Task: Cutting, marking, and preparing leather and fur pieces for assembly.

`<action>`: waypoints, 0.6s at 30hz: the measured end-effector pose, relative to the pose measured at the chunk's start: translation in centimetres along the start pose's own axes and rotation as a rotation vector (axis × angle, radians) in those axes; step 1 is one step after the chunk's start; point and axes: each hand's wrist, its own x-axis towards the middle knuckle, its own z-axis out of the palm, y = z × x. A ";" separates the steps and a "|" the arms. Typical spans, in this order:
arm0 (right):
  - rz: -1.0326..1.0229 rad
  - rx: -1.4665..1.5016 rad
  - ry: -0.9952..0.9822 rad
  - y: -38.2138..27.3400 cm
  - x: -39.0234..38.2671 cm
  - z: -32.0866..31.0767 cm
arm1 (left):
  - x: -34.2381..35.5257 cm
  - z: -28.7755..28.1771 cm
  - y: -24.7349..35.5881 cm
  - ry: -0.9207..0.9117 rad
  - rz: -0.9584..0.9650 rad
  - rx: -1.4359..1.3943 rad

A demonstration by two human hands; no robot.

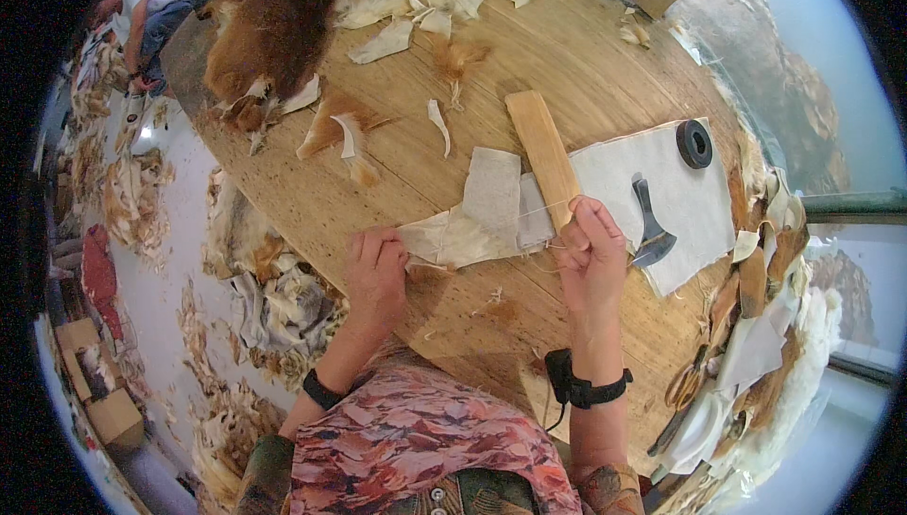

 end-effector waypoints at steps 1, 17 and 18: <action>-0.003 0.001 -0.001 0.0 -0.3 0.2 | 0.0 0.0 0.1 -0.015 0.004 -0.004; 0.042 -0.149 -0.134 -0.5 -7.3 2.4 | 0.9 -0.3 -0.7 -0.222 -0.112 -0.348; 0.057 -0.422 -0.077 -0.4 -8.3 2.2 | 1.0 -0.4 -0.8 -0.247 -0.101 -0.321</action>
